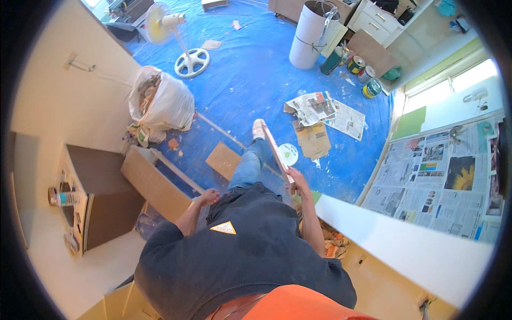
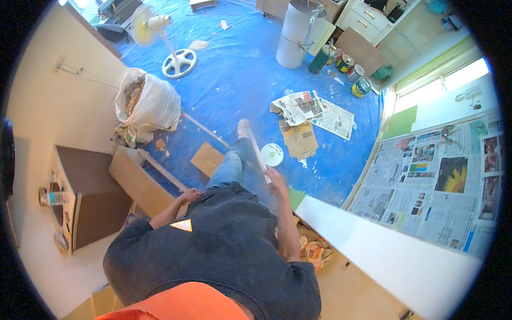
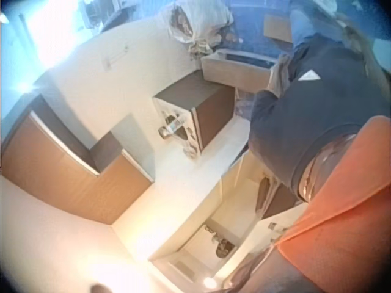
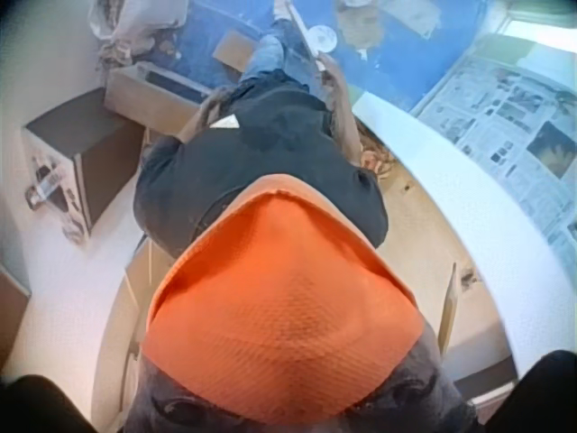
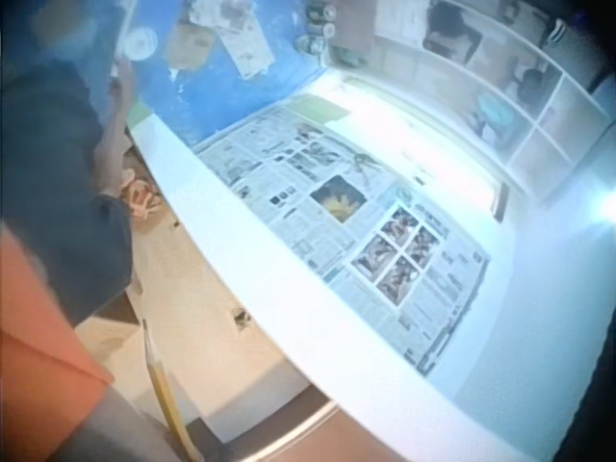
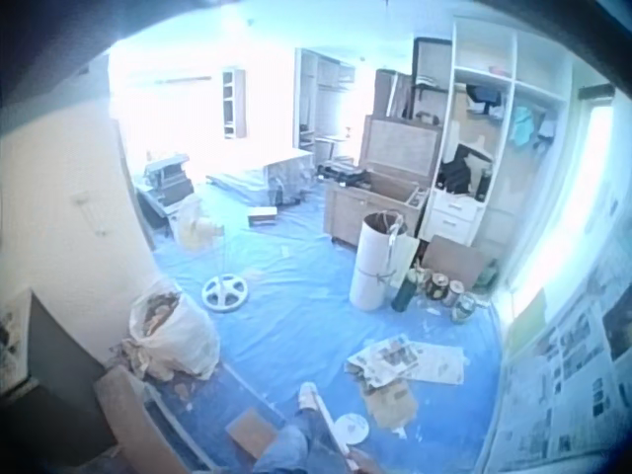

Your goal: The person picks up a wooden cabinet door, positions it against a wall-mounted cabinet frame, and uses a cordless drill to attach the door with screws. The person aligns the door and fastens multiple screws to secure it in place.

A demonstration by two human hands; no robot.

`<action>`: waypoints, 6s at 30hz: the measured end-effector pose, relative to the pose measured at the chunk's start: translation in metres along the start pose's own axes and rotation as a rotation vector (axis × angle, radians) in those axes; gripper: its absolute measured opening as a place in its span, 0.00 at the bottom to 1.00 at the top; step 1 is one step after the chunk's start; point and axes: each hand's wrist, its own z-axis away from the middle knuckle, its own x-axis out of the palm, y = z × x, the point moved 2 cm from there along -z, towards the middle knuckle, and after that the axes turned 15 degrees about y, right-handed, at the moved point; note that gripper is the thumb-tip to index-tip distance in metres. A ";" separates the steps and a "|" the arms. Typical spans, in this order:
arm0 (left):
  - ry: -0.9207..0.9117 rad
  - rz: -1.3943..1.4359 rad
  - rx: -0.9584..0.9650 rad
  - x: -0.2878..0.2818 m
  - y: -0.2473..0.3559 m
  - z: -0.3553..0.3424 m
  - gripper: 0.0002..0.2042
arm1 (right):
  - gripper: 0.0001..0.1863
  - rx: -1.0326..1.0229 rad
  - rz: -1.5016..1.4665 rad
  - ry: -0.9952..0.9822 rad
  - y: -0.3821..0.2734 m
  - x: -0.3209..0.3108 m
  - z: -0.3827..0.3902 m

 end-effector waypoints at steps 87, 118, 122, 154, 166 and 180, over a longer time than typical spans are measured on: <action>1.995 0.759 0.364 -1.140 1.518 -1.300 0.19 | 0.21 -0.411 0.565 -0.829 -1.771 1.174 -1.432; 3.249 1.165 -0.338 -1.501 0.782 -0.920 0.29 | 0.09 -0.391 1.442 -1.209 -1.224 1.954 -1.125; 3.140 1.133 -0.242 -1.529 0.724 -0.859 0.32 | 0.12 -0.515 1.447 -1.460 -1.157 2.115 -0.914; 3.301 0.802 0.217 -1.915 -0.043 -0.445 0.10 | 0.22 -0.923 1.335 -2.093 -0.590 2.637 -0.074; 3.072 0.602 0.364 -2.032 -0.283 -0.292 0.11 | 0.21 -0.255 1.591 -2.409 -0.464 2.682 0.173; 3.210 0.762 0.284 -2.086 -0.627 -0.054 0.16 | 0.18 -0.546 1.479 -2.391 -0.111 2.833 0.492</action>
